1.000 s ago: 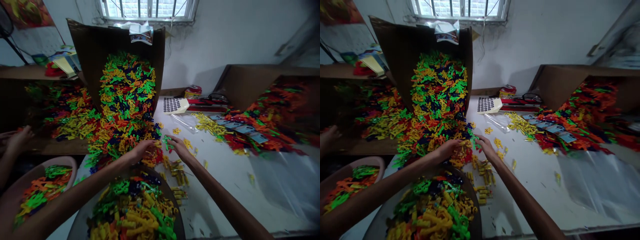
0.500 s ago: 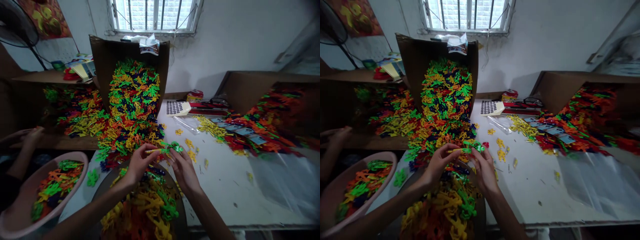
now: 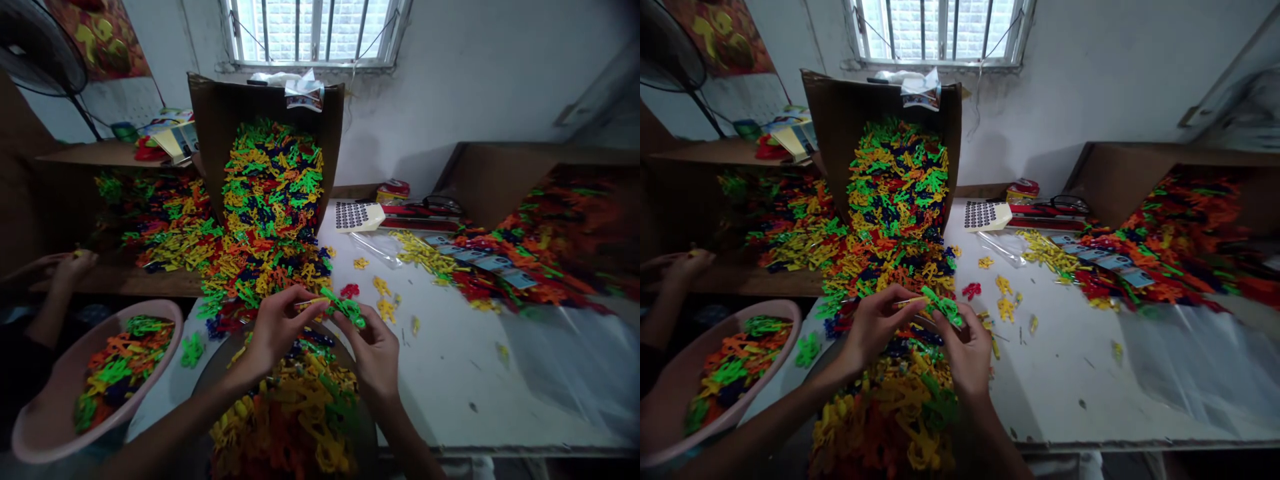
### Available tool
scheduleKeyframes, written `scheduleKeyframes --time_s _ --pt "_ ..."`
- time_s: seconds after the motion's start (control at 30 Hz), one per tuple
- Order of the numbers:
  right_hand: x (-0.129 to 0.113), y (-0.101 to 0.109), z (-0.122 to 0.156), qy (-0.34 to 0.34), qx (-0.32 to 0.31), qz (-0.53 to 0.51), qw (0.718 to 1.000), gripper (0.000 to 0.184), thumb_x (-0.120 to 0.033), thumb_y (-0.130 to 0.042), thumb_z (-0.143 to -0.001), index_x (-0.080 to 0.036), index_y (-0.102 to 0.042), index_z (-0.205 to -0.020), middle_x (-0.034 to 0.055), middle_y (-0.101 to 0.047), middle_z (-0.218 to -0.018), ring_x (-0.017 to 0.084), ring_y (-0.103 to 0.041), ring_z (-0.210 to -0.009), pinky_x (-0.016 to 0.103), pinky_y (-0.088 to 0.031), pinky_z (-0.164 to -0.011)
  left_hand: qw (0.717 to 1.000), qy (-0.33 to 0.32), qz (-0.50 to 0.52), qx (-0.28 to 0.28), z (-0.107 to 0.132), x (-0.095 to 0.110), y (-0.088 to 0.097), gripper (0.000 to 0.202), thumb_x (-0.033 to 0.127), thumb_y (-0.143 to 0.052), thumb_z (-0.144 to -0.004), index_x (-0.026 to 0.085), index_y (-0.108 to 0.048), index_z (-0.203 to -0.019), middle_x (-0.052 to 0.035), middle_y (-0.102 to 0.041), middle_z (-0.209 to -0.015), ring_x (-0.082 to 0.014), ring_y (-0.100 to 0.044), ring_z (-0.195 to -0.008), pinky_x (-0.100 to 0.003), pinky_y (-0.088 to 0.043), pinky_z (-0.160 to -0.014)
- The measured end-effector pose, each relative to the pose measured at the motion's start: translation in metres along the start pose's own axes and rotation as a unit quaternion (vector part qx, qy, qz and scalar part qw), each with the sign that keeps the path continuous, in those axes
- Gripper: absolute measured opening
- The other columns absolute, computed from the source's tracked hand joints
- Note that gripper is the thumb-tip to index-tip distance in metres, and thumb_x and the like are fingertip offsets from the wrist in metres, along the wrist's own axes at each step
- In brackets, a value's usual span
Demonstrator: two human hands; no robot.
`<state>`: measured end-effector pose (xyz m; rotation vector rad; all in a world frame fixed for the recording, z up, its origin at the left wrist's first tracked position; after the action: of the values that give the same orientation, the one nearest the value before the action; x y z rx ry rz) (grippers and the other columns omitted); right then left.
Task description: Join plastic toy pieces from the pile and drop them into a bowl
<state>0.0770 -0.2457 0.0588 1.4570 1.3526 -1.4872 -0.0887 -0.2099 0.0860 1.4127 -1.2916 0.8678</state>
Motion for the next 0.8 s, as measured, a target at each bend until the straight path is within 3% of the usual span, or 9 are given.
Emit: scheduleKeyframes --time_s 0.3,0.5,0.8 --pt "-0.008 0.007 0.005 0.065 -0.017 0.045 0.997 0.015 -0.032 -0.073 -0.083 -0.024 -0.073 -0.095 0.0046 -0.07 -0.096 0.022 -0.064 -0.09 0.033 -0.053 -0.083 0.996 0.017 0.011 -0.089 -0.007 -0.001 -0.01 0.03 0.046 -0.076 -0.076 0.016 -0.069 -0.08 -0.0034 -0.071 -0.077 -0.0139 -0.059 -0.064 -0.019 -0.039 -0.052" --pt "-0.022 0.014 0.009 0.128 0.01 0.077 0.989 0.015 -0.031 -0.073 -0.083 -0.026 -0.075 -0.097 0.0063 -0.071 -0.099 0.024 -0.064 -0.094 0.036 -0.052 -0.086 0.999 -0.009 -0.005 -0.053 -0.005 0.002 -0.011 0.025 0.041 -0.076 -0.077 0.017 -0.071 -0.083 -0.0051 -0.072 -0.082 -0.0166 -0.063 -0.07 -0.023 -0.047 -0.063" --pt "0.013 0.018 0.002 -0.036 -0.037 -0.018 0.998 0.025 -0.04 -0.08 -0.076 -0.023 -0.075 -0.092 0.0031 -0.073 -0.089 0.021 -0.068 -0.081 0.028 -0.056 -0.071 0.987 0.059 0.066 -0.133 -0.007 -0.006 -0.023 0.03 0.042 -0.076 -0.075 0.015 -0.064 -0.081 0.0041 -0.055 -0.054 -0.0071 -0.043 -0.045 -0.018 -0.031 -0.043"
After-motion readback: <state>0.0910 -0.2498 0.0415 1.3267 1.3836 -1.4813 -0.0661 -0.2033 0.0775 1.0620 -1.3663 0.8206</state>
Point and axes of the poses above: each hand's wrist, its own z-axis away from the middle knuckle, its own y-axis out of the back of the hand, x = y × z, the point moved 10 cm from there along -z, towards the middle knuckle
